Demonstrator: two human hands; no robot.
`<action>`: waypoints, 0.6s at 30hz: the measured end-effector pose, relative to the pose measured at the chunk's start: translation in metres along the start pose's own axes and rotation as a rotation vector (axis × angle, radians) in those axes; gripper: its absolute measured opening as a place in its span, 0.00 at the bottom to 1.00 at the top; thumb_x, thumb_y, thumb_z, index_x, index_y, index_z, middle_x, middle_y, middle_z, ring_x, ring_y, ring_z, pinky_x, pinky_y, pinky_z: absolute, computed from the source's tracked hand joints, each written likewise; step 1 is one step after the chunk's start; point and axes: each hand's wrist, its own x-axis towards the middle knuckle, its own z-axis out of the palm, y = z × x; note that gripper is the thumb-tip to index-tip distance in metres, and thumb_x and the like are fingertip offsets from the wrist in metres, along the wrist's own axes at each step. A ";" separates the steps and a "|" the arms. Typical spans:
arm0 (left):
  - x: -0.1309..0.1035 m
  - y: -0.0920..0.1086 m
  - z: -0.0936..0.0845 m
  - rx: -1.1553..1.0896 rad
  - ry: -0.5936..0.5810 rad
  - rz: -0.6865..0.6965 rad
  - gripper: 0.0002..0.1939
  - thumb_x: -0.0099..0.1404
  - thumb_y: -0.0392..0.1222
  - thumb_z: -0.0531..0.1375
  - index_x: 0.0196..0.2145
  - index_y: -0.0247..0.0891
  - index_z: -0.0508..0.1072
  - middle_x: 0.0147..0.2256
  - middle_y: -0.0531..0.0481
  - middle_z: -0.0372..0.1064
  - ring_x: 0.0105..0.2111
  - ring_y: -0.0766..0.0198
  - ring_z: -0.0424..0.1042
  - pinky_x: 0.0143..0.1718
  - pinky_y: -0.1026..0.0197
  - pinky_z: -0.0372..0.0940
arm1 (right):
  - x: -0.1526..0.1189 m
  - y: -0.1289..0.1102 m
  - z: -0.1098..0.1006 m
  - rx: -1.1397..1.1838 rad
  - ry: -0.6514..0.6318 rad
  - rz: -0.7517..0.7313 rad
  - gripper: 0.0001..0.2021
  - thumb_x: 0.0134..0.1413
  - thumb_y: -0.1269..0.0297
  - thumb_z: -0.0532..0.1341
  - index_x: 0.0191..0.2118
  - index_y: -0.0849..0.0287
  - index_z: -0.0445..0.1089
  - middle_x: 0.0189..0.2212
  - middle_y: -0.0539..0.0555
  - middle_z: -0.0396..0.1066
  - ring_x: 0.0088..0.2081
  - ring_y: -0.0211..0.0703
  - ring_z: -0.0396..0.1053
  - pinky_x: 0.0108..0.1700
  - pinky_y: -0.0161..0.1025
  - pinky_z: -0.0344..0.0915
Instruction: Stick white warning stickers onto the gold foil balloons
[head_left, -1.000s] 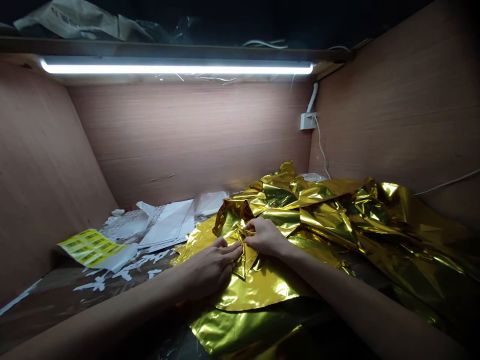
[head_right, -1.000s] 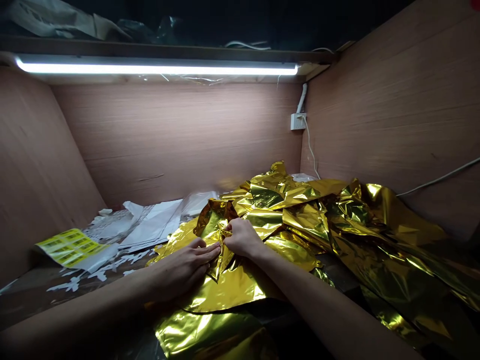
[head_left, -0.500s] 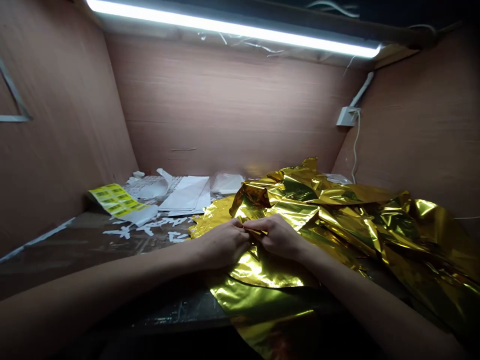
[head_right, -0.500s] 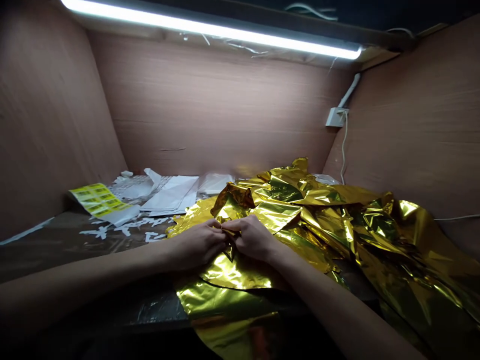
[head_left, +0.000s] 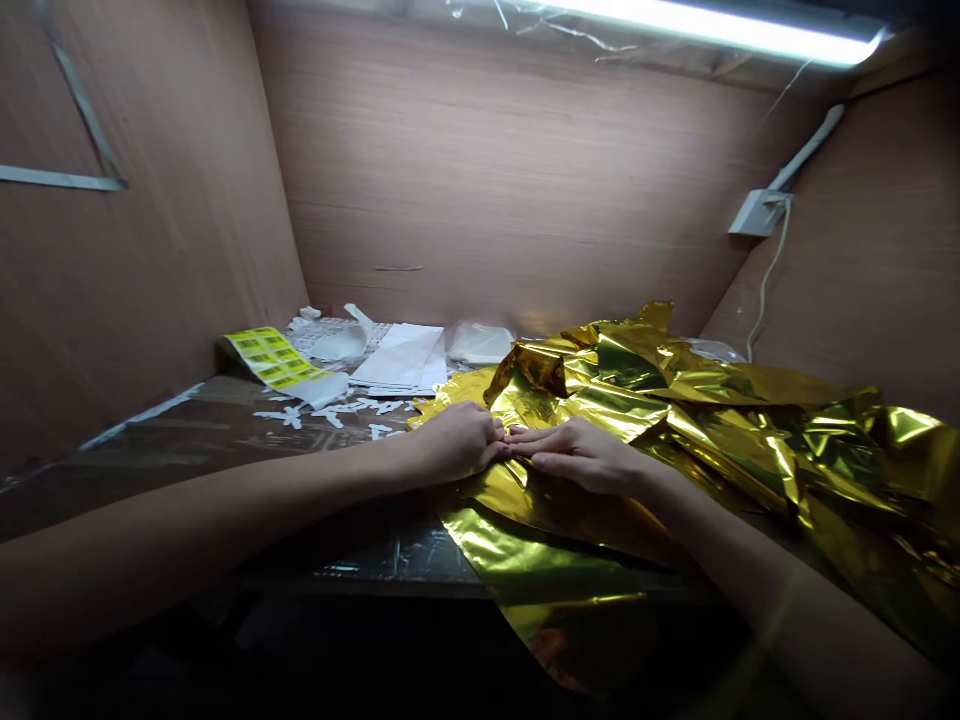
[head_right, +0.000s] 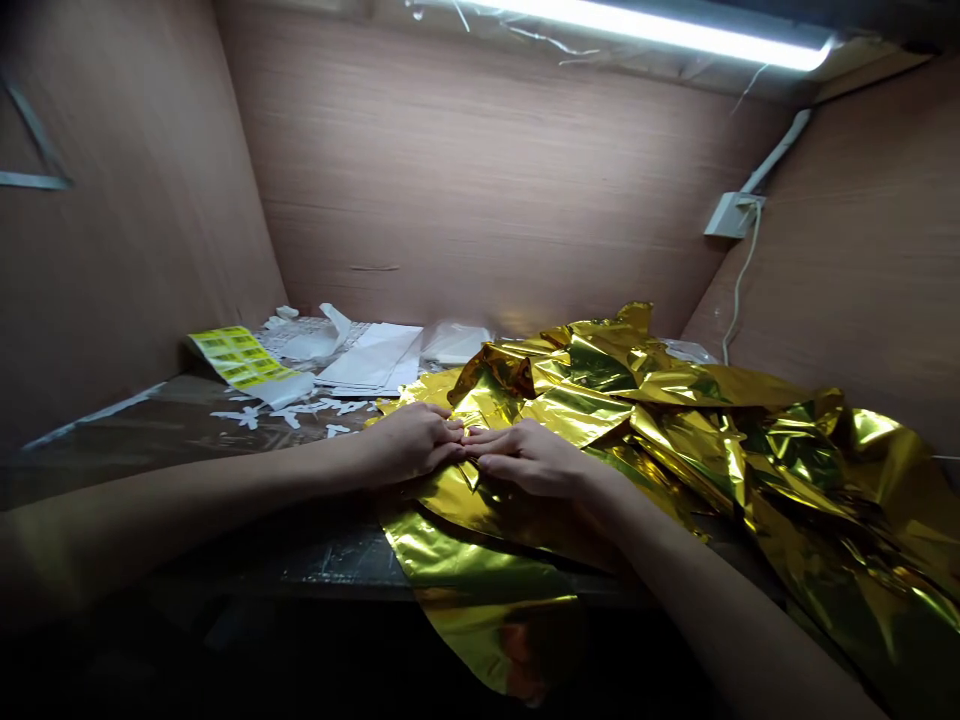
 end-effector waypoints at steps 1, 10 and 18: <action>-0.001 0.000 0.001 0.021 -0.004 0.004 0.16 0.70 0.47 0.58 0.32 0.39 0.82 0.33 0.42 0.78 0.39 0.53 0.73 0.48 0.54 0.64 | 0.000 0.002 -0.004 0.036 0.007 0.016 0.19 0.66 0.57 0.55 0.55 0.53 0.78 0.58 0.52 0.74 0.63 0.51 0.68 0.66 0.46 0.60; -0.004 0.001 -0.003 0.106 -0.007 -0.011 0.15 0.71 0.47 0.56 0.37 0.39 0.80 0.33 0.42 0.77 0.43 0.50 0.70 0.49 0.52 0.64 | 0.020 -0.007 -0.015 -0.262 0.084 0.330 0.22 0.53 0.69 0.61 0.53 0.53 0.80 0.35 0.52 0.81 0.34 0.44 0.75 0.40 0.38 0.67; -0.004 -0.011 -0.009 0.063 0.031 -0.101 0.13 0.65 0.50 0.62 0.31 0.40 0.83 0.28 0.47 0.78 0.36 0.56 0.73 0.42 0.58 0.66 | 0.065 -0.002 -0.011 0.379 0.073 0.437 0.13 0.41 0.66 0.70 0.37 0.63 0.83 0.29 0.56 0.79 0.30 0.40 0.72 0.32 0.35 0.66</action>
